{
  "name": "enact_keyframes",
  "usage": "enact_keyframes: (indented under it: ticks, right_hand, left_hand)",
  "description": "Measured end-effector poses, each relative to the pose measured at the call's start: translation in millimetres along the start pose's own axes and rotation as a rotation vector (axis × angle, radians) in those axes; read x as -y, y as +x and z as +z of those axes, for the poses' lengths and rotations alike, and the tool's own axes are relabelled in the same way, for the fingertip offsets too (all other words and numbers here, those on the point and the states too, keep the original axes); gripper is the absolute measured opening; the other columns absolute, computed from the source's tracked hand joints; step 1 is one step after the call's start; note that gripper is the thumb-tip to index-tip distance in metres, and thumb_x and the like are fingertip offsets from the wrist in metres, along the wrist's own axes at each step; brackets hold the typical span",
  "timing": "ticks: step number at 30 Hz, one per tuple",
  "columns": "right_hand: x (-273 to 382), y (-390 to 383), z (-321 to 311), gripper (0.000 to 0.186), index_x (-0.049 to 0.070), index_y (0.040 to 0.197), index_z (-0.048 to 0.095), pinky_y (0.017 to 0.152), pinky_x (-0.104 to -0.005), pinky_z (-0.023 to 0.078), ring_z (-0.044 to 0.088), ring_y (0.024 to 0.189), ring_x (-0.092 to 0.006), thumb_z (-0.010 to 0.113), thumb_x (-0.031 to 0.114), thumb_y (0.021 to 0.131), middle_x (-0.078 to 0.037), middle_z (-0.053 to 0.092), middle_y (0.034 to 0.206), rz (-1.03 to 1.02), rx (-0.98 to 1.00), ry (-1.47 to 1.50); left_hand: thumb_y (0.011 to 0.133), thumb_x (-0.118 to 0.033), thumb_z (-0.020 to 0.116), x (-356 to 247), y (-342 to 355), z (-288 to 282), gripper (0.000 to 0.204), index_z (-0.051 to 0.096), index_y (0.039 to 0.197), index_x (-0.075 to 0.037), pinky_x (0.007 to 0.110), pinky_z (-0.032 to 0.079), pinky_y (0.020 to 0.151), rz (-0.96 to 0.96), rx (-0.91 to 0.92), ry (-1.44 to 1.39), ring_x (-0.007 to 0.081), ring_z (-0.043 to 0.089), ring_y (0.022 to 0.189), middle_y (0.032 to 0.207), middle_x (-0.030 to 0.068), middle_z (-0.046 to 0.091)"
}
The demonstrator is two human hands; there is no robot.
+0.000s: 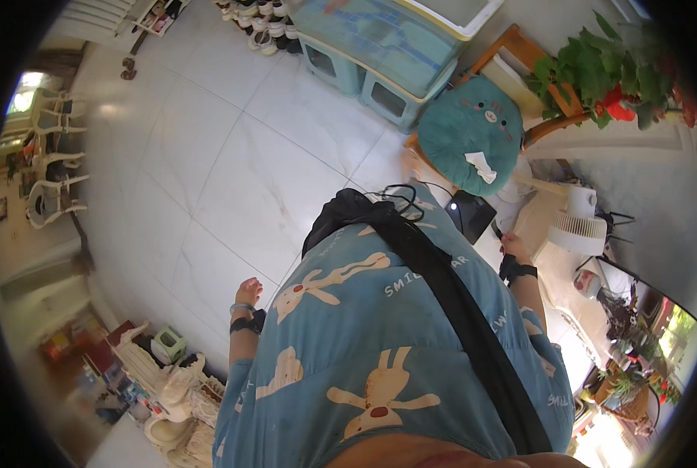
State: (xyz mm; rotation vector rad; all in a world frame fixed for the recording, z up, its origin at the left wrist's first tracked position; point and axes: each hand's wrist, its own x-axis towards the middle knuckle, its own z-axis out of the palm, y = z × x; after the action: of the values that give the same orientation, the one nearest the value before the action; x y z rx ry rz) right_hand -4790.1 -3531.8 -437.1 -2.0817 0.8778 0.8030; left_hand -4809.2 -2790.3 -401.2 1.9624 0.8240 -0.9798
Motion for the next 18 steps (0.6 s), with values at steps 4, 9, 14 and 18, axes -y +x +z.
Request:
enact_keyframes:
  ticks: [4, 9, 14, 18]
  right_hand:
    - [15.1, 21.8, -7.5, 0.023, 0.004, 0.089, 0.057, 0.045, -0.0268, 0.041, 0.051, 0.049, -0.0129, 0.047, 0.022, 0.079, -0.004, 0.053, 0.056, -0.031, -0.096, -0.044]
    - [65.8, 52.2, 12.7, 0.024, 0.006, 0.094, 0.056, 0.048, -0.0284, 0.042, 0.053, 0.049, -0.0141, 0.046, 0.021, 0.078, -0.007, 0.055, 0.060, -0.360, -0.158, -0.251]
    - [135.7, 7.3, 11.3, 0.025, 0.004, 0.091, 0.056, 0.076, -0.0355, 0.041, 0.053, 0.086, -0.0314, 0.046, 0.019, 0.075, -0.017, 0.057, 0.089, -0.395, -0.146, -0.264]
    - [109.7, 8.1, 0.9, 0.025, 0.004, 0.093, 0.055, 0.076, -0.0357, 0.042, 0.053, 0.086, -0.0320, 0.045, 0.019, 0.076, -0.018, 0.057, 0.089, -0.287, -0.123, -0.224]
  left_hand:
    - [0.074, -0.023, 0.049, 61.8, -6.7, 15.6, 0.027, 0.052, 0.095, -0.006, 0.029, 0.043, 0.057, 0.133, -0.048, 0.118, 0.0188, 0.056, 0.074, 0.083, 0.0076, 0.058]
    - [0.069, -0.018, 0.052, 201.6, -16.2, 51.9, 0.018, 0.055, 0.082, -0.006, 0.034, 0.045, 0.063, 0.185, -0.036, 0.396, 0.0259, 0.055, 0.074, 0.079, 0.0104, 0.058]
    - [0.071, -0.017, 0.051, 164.5, -36.3, 52.7, 0.020, 0.055, 0.086, -0.004, 0.031, 0.045, 0.064, 0.003, 0.015, 0.306, 0.0224, 0.055, 0.073, 0.082, 0.0095, 0.058]
    - [0.072, -0.016, 0.051, 47.6, -12.1, 19.0, 0.022, 0.054, 0.088, -0.002, 0.028, 0.045, 0.064, 0.124, -0.009, 0.330, 0.0196, 0.056, 0.072, 0.083, 0.0088, 0.059]
